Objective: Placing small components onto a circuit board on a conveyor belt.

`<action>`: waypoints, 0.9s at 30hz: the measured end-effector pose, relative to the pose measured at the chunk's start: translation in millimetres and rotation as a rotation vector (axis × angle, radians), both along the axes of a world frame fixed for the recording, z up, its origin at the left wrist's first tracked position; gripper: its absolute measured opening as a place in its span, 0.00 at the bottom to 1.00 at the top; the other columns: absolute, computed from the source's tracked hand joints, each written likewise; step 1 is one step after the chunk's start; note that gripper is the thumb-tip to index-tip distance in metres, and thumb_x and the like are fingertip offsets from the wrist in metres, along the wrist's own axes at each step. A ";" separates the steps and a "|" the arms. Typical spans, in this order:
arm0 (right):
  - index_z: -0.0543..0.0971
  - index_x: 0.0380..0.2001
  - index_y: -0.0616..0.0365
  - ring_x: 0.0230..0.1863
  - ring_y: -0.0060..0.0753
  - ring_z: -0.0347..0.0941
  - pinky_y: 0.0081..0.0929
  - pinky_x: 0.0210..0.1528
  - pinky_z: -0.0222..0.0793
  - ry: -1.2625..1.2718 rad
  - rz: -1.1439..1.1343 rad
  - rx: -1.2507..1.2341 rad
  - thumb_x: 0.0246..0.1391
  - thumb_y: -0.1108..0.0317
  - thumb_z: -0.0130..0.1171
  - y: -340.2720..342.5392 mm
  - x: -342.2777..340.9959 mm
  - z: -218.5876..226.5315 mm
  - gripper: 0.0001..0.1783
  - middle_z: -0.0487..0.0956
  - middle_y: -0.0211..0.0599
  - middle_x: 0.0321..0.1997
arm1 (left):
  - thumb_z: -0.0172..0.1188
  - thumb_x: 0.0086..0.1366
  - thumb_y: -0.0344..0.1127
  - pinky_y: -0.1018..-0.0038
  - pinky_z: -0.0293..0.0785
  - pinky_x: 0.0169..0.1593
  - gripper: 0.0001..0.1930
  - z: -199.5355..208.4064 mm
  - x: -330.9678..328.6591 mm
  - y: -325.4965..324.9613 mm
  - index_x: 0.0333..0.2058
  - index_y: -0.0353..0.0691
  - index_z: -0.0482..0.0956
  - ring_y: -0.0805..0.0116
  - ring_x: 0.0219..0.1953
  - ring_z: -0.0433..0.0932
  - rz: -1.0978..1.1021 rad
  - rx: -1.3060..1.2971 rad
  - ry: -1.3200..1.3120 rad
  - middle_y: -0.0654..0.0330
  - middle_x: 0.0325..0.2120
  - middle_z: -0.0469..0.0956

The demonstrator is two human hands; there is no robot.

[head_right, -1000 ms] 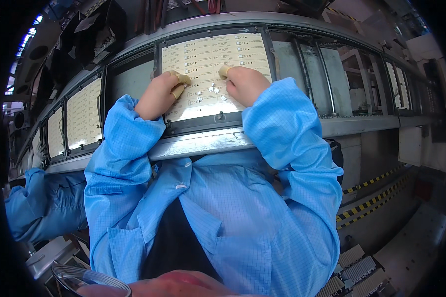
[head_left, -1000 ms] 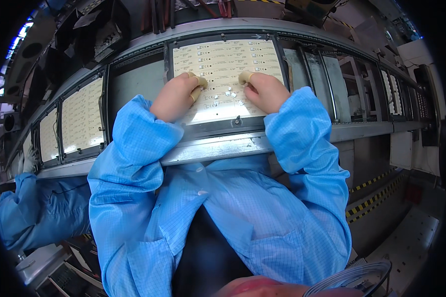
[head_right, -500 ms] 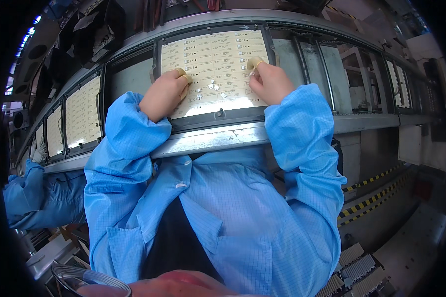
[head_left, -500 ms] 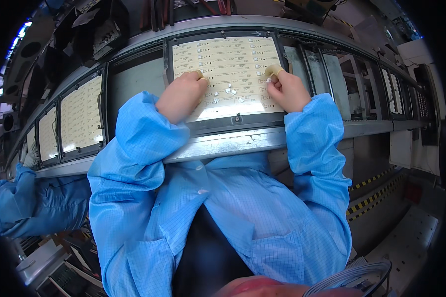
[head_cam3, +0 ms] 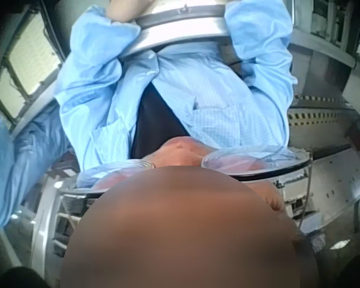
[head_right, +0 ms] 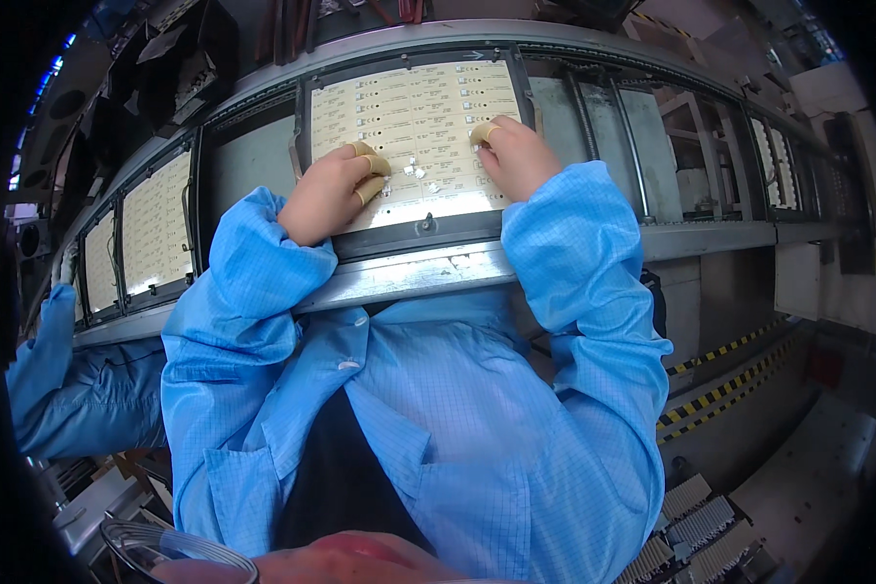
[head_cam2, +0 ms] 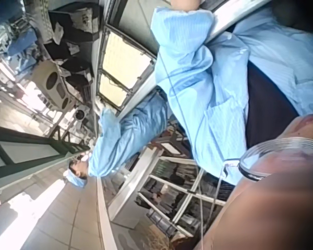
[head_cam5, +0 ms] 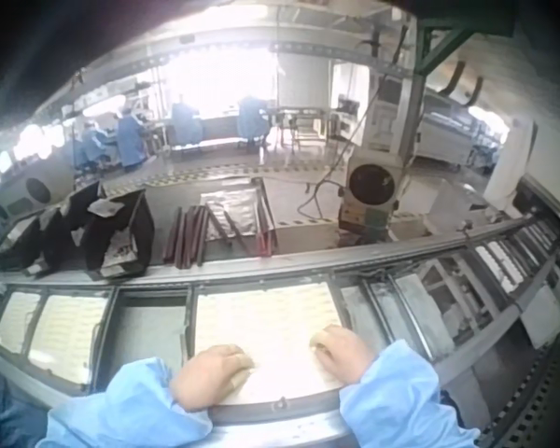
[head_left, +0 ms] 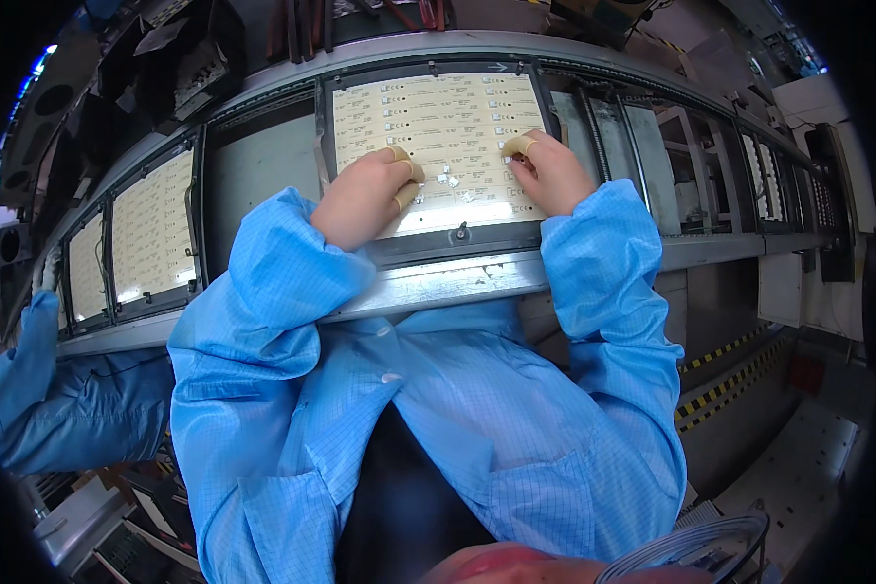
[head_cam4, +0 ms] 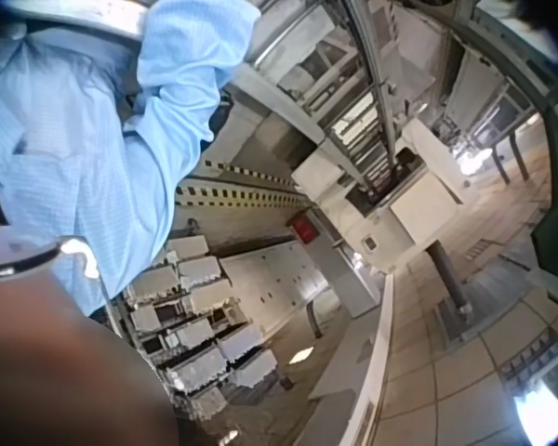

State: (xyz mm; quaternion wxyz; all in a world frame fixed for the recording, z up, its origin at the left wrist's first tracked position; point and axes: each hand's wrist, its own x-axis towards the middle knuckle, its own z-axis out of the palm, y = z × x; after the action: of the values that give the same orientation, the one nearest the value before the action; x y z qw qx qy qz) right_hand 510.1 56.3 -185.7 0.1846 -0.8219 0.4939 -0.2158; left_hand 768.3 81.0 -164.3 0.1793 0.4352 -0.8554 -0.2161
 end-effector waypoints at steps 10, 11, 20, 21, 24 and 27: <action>0.75 0.36 0.59 0.39 0.43 0.71 0.32 0.42 0.69 0.231 0.066 -0.112 0.50 0.72 0.54 0.1 6.0 4.3 0.08 0.72 0.40 0.33 | 0.55 0.54 0.27 0.67 0.72 0.40 0.08 20.3 2.1 3.7 0.35 0.34 0.76 0.52 0.33 0.75 0.175 0.296 0.048 0.48 0.28 0.75; 0.75 0.36 0.59 0.39 0.43 0.71 0.32 0.42 0.69 0.230 0.070 -0.113 0.50 0.72 0.54 -0.2 9.3 7.8 0.08 0.72 0.40 0.33 | 0.55 0.54 0.27 0.67 0.72 0.40 0.08 18.3 6.4 3.4 0.35 0.34 0.76 0.52 0.33 0.75 0.179 0.295 0.047 0.48 0.28 0.75; 0.77 0.40 0.55 0.39 0.43 0.71 0.34 0.44 0.68 0.200 0.254 0.062 0.50 0.67 0.55 -4.0 52.2 11.3 0.13 0.73 0.40 0.33 | 0.55 0.53 0.26 0.66 0.72 0.40 0.10 6.3 14.6 5.5 0.36 0.33 0.77 0.52 0.32 0.75 0.139 0.173 0.033 0.48 0.29 0.75; 0.77 0.40 0.55 0.39 0.43 0.71 0.34 0.44 0.68 0.199 0.255 0.062 0.50 0.67 0.55 -4.8 52.7 9.5 0.13 0.73 0.40 0.33 | 0.55 0.53 0.27 0.66 0.72 0.40 0.10 3.2 15.3 4.9 0.36 0.33 0.77 0.53 0.32 0.75 0.109 0.109 0.036 0.48 0.29 0.75; 0.77 0.39 0.55 0.38 0.44 0.72 0.34 0.43 0.68 0.211 0.247 0.062 0.50 0.68 0.54 -4.9 52.1 9.0 0.11 0.74 0.42 0.33 | 0.55 0.53 0.27 0.66 0.72 0.40 0.10 1.6 15.7 5.2 0.35 0.33 0.77 0.53 0.33 0.74 0.039 -0.008 0.046 0.49 0.29 0.74; 0.76 0.38 0.56 0.37 0.45 0.73 0.34 0.43 0.69 0.146 0.161 0.118 0.50 0.71 0.53 1.0 48.2 16.0 0.11 0.76 0.44 0.33 | 0.55 0.53 0.28 0.65 0.72 0.40 0.09 -3.3 17.7 6.4 0.34 0.33 0.76 0.53 0.33 0.74 0.009 -0.054 0.034 0.50 0.30 0.74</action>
State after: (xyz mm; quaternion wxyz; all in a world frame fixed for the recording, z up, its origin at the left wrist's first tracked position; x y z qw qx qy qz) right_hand 558.3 57.3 -169.7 0.2128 -0.8601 0.4503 -0.1103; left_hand 786.0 87.4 -167.6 0.2064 0.4306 -0.8557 -0.1995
